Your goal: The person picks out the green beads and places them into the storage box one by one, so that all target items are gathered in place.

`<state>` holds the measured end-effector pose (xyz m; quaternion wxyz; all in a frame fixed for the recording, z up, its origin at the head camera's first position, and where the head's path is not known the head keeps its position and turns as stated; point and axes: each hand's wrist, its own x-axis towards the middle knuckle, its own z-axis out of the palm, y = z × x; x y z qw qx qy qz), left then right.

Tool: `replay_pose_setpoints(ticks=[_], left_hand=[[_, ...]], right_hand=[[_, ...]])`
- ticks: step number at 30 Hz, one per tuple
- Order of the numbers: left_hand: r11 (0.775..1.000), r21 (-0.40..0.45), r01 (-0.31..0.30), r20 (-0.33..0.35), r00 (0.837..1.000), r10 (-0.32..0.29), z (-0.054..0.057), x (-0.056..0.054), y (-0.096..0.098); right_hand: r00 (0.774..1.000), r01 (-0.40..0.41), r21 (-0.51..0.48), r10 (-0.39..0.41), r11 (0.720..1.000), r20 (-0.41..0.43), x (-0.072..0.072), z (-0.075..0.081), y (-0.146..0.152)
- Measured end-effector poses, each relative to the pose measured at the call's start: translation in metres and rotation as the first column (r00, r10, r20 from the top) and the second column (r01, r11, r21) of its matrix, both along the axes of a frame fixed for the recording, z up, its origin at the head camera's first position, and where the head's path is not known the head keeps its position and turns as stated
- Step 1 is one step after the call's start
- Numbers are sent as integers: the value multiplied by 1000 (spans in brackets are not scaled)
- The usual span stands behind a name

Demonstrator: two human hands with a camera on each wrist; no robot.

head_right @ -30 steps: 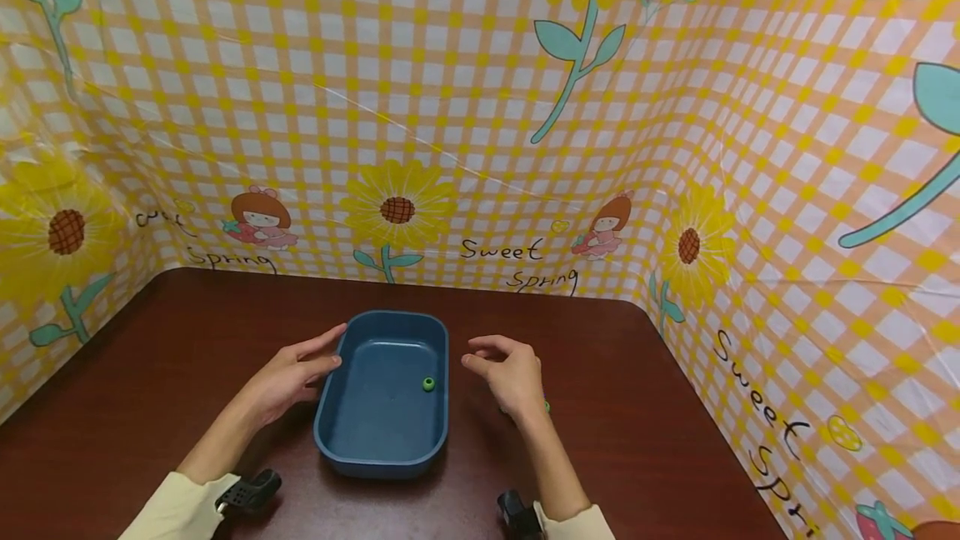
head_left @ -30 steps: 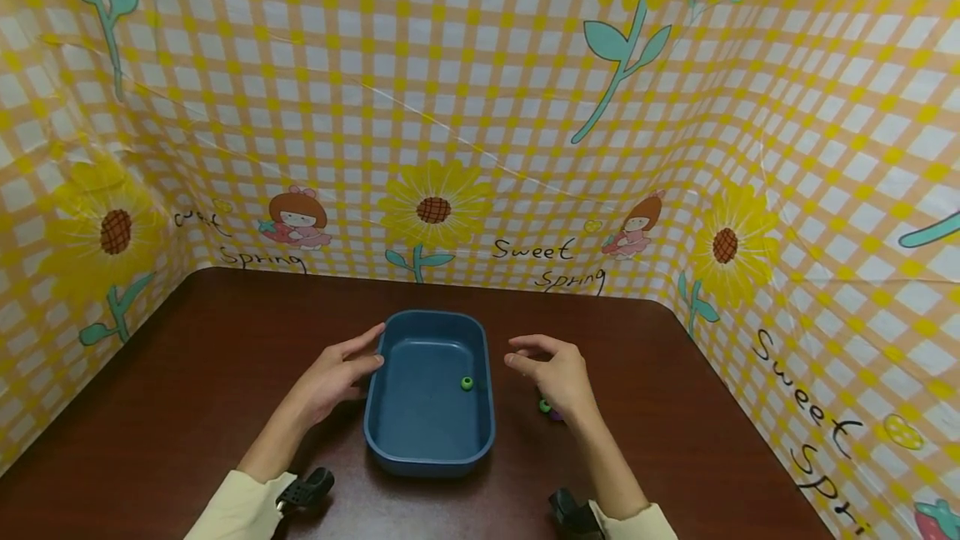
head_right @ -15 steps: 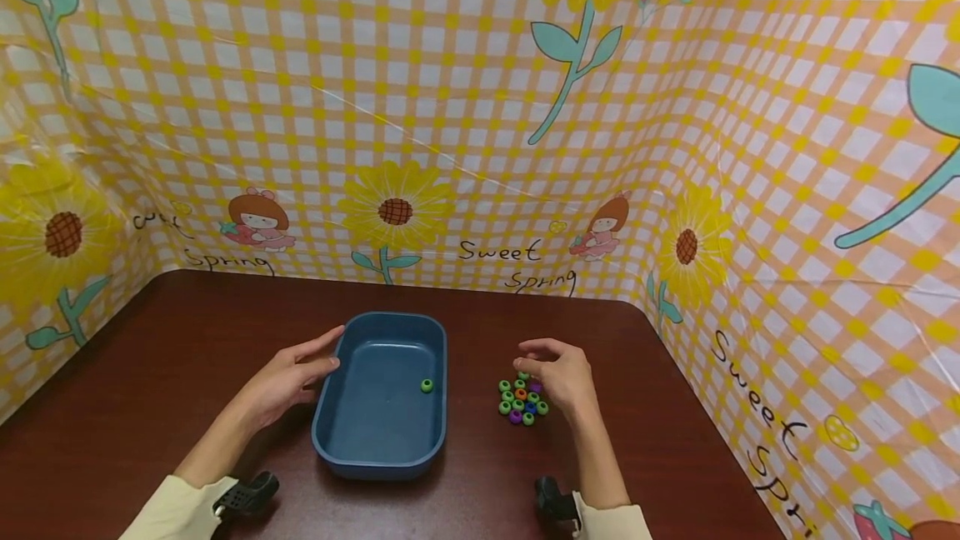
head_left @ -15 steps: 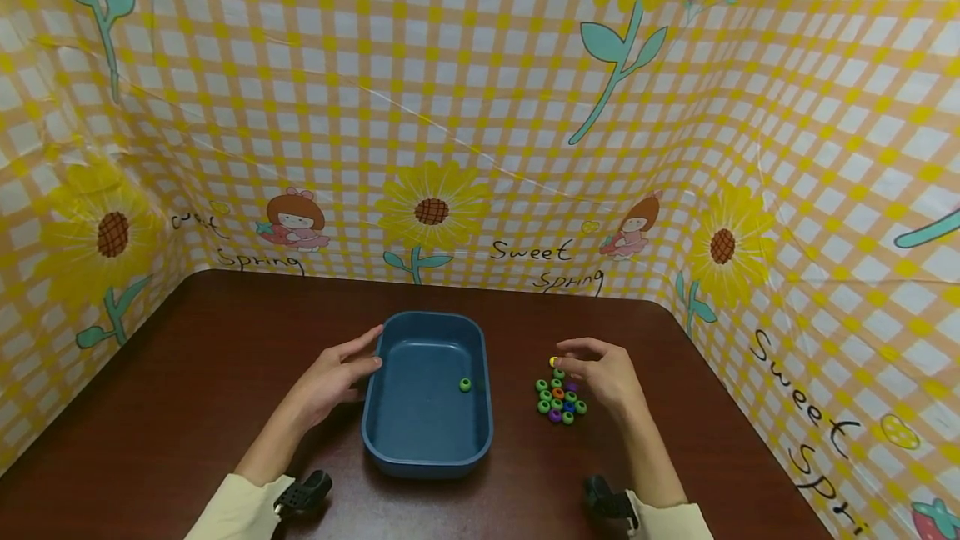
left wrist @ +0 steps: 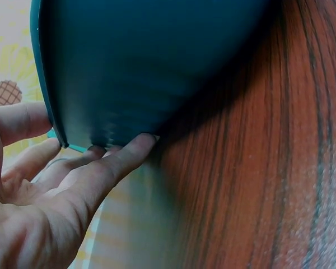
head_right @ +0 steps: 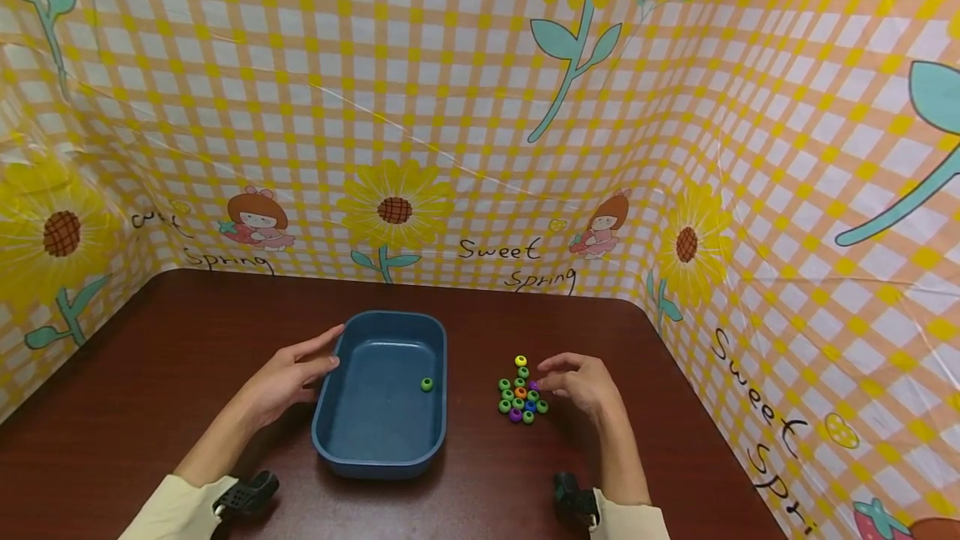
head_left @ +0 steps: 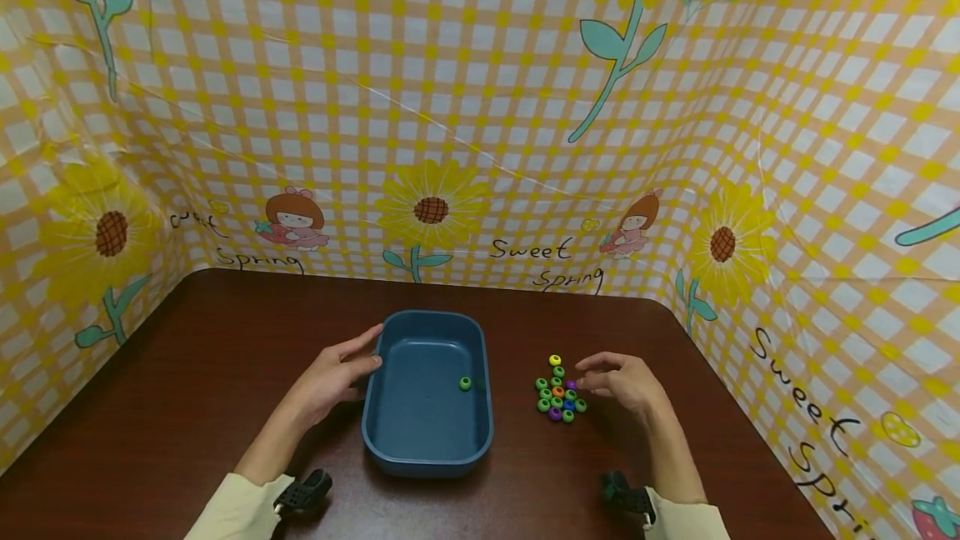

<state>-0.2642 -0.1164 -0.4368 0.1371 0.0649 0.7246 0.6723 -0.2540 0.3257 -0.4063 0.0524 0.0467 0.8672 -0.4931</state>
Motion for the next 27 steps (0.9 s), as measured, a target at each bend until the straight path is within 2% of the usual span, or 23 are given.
replay_pose_setpoints(ticks=[5, 12, 18, 24, 27], left_hand=[[999, 26, 20, -7, 1000, -20, -1, 0, -2], [1000, 27, 9, 0, 1000, -9, -2, -1, -1], [1000, 19, -3, 7, 1000, 3, -3, -1, 0], [1000, 13, 9, 0, 1000, -9, 0, 0, -1], [1000, 13, 15, -10, 1000, -15, 1, 1, -2]], right_hand=[[994, -101, 4, 101, 995, 49, 1, -2, 13], [967, -213, -63, 220, 975, 125, -2, -9, 19], [964, -217, -60, 223, 974, 146, -6, -15, 20], [962, -230, -58, 236, 971, 136, -4, -17, 19], [966, -216, -37, 219, 976, 138, -4, -18, 18]])
